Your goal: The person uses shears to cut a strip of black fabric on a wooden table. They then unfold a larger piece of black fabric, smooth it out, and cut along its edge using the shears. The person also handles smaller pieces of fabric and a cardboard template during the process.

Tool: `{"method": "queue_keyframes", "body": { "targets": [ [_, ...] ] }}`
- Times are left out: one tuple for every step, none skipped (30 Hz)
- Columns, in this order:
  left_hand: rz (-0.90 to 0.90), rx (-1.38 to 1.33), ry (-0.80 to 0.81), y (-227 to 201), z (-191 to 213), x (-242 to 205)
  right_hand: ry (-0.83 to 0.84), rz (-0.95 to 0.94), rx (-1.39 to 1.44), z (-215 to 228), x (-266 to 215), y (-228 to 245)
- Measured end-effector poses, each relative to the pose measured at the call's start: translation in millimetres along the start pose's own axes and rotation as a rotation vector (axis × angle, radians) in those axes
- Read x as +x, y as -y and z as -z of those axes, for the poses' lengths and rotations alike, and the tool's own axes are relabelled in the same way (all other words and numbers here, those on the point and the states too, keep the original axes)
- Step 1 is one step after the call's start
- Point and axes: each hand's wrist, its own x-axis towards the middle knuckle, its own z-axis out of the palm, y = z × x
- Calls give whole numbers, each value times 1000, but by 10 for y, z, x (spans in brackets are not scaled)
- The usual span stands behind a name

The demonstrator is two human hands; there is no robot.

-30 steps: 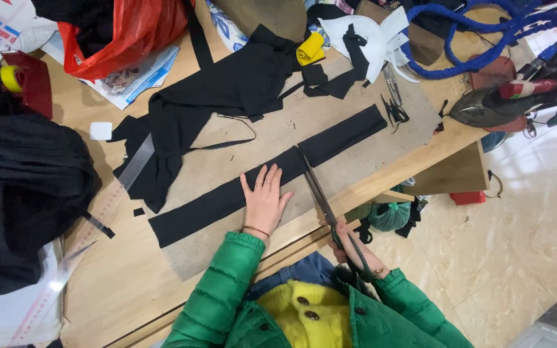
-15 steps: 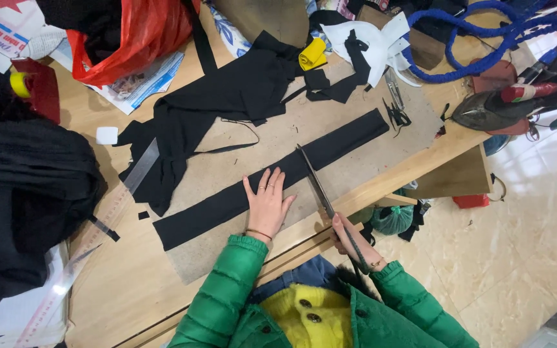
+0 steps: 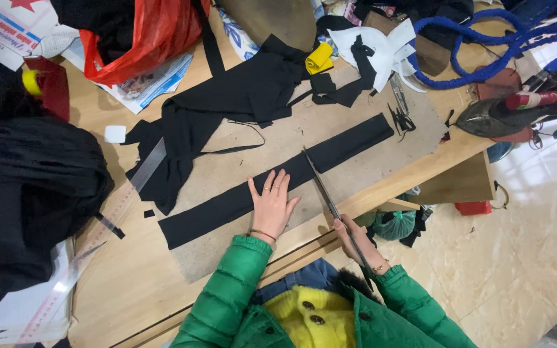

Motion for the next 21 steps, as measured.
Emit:
{"method": "queue_keyframes", "body": {
  "targets": [
    [4, -1, 0, 2, -7, -6, 3, -1, -3, -53, -23, 30],
    [3, -11, 1, 6, -12, -14, -17, -83, 10, -107, -48, 60],
    [4, -19, -1, 11, -14, -6, -37, -162, 21, -149, -58, 100],
    [10, -19, -5, 9, -11, 4, -33, -158, 16, -144, -70, 35],
    [-2, -37, -21, 10, -11, -6, -43, -1, 150, -145, -87, -35],
    [-14, -55, -37, 16, -12, -20, -53, 156, 285, -151, -103, -105],
    [1, -56, -40, 6, 16, -55, -40, 156, 275, -130, -177, -81],
    [-18, -77, -62, -2, 44, -94, -40, 209, 281, -114, -252, -57],
    [-35, -95, -85, 1, 76, -141, -36, 263, 288, -105, -319, -30],
    [-16, -93, -89, 25, 150, -233, -19, 264, 279, -121, -433, 82],
    [-66, -150, -149, 48, 226, -326, 93, 278, 352, -132, -545, 199],
    [-116, -205, -209, 66, 304, -418, 206, 289, 426, -139, -658, 317],
    [-98, -200, -215, 111, 392, -541, 224, 289, 417, -160, -679, 323],
    [-99, -252, -324, 148, 481, -669, 323, 315, 317, -180, -705, 326],
    [-103, -304, -437, 181, 562, -795, 420, 344, 213, -197, -730, 327],
    [-88, -297, -446, 237, 617, -922, 436, 347, 203, -217, -791, 427],
    [-3, -225, -444, 284, 677, -1060, 475, 329, 82, -236, -863, 528],
    [81, -152, -440, 325, 735, -1199, 513, 313, -38, -253, -936, 627],
    [94, -147, -447, 411, 691, -1338, 525, 317, -46, -284, -952, 654],
    [178, -104, -445, 491, 645, -1479, 537, 207, -74, -313, -970, 679],
    [262, -62, -439, 561, 603, -1625, 546, 94, -100, -341, -1004, 702]
  ]
}}
